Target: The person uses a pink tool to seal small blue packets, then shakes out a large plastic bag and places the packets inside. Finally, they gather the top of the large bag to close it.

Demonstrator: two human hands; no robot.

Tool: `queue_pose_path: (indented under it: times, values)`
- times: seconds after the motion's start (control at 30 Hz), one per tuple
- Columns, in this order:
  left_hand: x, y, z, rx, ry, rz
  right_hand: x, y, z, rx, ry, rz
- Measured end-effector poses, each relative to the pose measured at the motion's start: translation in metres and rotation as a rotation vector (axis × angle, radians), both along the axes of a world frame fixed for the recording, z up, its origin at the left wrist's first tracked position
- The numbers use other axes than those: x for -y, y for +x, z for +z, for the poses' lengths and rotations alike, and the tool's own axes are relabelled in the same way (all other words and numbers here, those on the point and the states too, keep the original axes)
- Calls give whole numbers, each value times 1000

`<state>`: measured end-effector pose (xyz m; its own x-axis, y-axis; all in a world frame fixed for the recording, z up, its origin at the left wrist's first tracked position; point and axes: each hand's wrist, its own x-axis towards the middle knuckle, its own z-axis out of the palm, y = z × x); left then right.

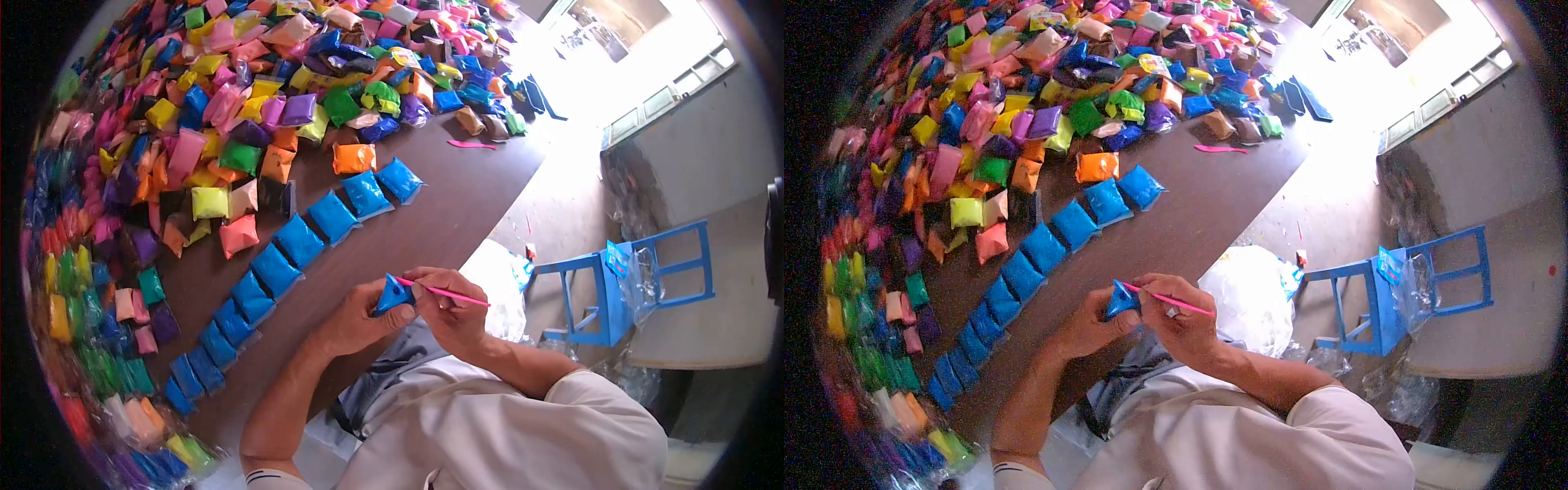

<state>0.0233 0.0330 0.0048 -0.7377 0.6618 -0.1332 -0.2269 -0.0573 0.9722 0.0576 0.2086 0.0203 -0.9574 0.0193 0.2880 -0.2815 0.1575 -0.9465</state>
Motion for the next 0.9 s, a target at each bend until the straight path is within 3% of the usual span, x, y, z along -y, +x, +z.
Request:
queue_pose_path:
  times: [0.1,0.2,0.3,0.43,0.77,0.9]
  values:
    - [-2,2,1,-29,-88,58,-12,-14,0,-122,211,103]
    - [-4,2,-7,-28,-131,76,-24,-26,16,-275,377,41]
    - [-2,1,-10,-75,-119,63,-30,-26,26,-370,504,213]
    - [-4,1,-6,-124,-104,80,-20,-26,18,-428,538,244]
    - [-5,2,-9,-100,-156,55,-29,-33,23,-447,577,33]
    - [-6,1,-5,-158,-122,67,-21,-25,21,-518,596,207]
